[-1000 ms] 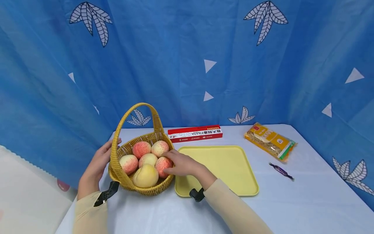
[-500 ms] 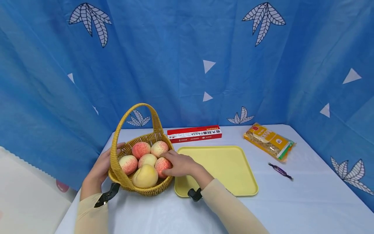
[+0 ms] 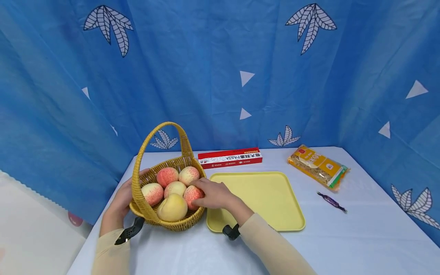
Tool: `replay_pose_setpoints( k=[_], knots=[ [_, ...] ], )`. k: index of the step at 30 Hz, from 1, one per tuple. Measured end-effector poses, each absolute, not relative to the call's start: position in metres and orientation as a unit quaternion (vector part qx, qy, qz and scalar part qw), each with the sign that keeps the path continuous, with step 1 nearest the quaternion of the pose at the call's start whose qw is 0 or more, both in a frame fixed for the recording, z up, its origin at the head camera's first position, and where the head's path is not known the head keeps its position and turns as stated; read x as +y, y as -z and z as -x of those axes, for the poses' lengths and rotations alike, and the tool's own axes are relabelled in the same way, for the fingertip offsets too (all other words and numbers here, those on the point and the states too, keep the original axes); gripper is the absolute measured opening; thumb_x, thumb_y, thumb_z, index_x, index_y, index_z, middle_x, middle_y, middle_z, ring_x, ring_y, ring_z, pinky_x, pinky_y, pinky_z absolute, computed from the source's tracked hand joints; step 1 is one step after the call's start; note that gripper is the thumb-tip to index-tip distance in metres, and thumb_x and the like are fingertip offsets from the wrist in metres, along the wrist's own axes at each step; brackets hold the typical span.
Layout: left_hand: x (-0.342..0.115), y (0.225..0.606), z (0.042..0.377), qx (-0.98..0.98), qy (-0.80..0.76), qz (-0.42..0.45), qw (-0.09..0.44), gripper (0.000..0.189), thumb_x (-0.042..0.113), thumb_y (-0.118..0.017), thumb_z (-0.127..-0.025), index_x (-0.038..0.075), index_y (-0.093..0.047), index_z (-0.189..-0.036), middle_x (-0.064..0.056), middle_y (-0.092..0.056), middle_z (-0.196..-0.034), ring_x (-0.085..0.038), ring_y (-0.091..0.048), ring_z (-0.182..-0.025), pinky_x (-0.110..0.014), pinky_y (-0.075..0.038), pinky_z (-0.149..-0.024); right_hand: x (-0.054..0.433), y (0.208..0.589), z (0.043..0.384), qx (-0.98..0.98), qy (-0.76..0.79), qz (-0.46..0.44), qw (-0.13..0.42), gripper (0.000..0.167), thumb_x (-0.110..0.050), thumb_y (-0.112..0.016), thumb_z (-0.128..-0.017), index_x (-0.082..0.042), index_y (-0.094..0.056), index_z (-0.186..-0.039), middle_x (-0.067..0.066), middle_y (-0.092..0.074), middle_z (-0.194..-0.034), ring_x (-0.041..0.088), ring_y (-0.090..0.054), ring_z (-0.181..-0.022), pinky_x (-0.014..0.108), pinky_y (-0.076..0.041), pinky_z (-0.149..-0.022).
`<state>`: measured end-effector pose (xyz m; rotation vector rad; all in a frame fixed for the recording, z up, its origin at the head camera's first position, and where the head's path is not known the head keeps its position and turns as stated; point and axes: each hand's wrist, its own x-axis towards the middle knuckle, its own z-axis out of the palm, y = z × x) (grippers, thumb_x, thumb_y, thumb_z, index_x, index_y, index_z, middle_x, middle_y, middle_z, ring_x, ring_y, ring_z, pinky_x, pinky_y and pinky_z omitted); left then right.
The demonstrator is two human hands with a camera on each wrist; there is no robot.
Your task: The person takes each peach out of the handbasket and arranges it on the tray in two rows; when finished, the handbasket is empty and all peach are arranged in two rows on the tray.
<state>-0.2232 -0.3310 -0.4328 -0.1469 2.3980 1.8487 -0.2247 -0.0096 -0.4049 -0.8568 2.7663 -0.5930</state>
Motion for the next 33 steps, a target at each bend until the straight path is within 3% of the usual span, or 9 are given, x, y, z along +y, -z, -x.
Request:
replay_pose_setpoints(
  k=[12, 21, 25, 30, 33],
  knots=[
    [-0.329, 0.435, 0.223, 0.781, -0.619, 0.067, 0.051, 0.051, 0.043, -0.032, -0.108, 0.033, -0.029, -0.158, -0.010, -0.027, -0.164, -0.031, -0.022, -0.150, -0.042, -0.029, -0.111, -0.010, 0.411, 0.215, 0.927, 0.251, 0.278, 0.028, 0.065, -0.050, -0.071, -0.089, -0.029, -0.049, -0.146, -0.002, -0.049, -0.150, 0.022, -0.054, -0.134, 0.073, -0.029, -0.109],
    [-0.328, 0.436, 0.223, 0.773, -0.628, 0.080, 0.049, 0.051, 0.044, -0.033, -0.107, 0.034, -0.031, -0.157, -0.008, -0.026, -0.165, -0.031, -0.017, -0.153, -0.051, -0.021, -0.119, -0.014, 0.418, 0.205, 0.931, 0.239, 0.266, -0.081, 0.068, -0.052, -0.071, -0.089, -0.027, -0.047, -0.148, -0.005, -0.050, -0.147, 0.020, -0.051, -0.135, 0.071, -0.033, -0.108],
    [-0.327, 0.435, 0.222, 0.775, -0.625, 0.081, 0.047, 0.049, 0.039, -0.031, -0.108, 0.033, -0.032, -0.157, -0.010, -0.026, -0.165, -0.032, -0.019, -0.152, -0.050, -0.024, -0.117, -0.015, 0.423, 0.203, 0.923, 0.251, 0.268, -0.119, 0.068, -0.050, -0.071, -0.089, -0.026, -0.047, -0.148, -0.005, -0.050, -0.148, 0.016, -0.047, -0.139, 0.070, -0.033, -0.109],
    [-0.327, 0.434, 0.221, 0.777, -0.623, 0.076, 0.044, 0.048, 0.029, -0.025, -0.109, 0.031, -0.033, -0.157, -0.011, -0.026, -0.164, -0.033, -0.023, -0.150, -0.045, -0.027, -0.113, -0.013, 0.421, 0.201, 0.909, 0.303, 0.259, -0.121, 0.067, -0.044, -0.074, -0.088, -0.026, -0.046, -0.148, -0.003, -0.049, -0.148, 0.018, -0.047, -0.139, 0.068, -0.032, -0.111],
    [-0.327, 0.435, 0.221, 0.777, -0.624, 0.074, 0.036, 0.048, 0.029, -0.025, -0.109, 0.029, -0.034, -0.156, -0.011, -0.024, -0.164, -0.032, -0.021, -0.149, -0.048, -0.025, -0.114, -0.009, 0.417, 0.202, 0.892, 0.360, 0.250, -0.112, 0.068, -0.039, -0.076, -0.088, -0.025, -0.046, -0.147, -0.001, -0.049, -0.146, 0.022, -0.052, -0.134, 0.060, -0.040, -0.109]
  ],
)
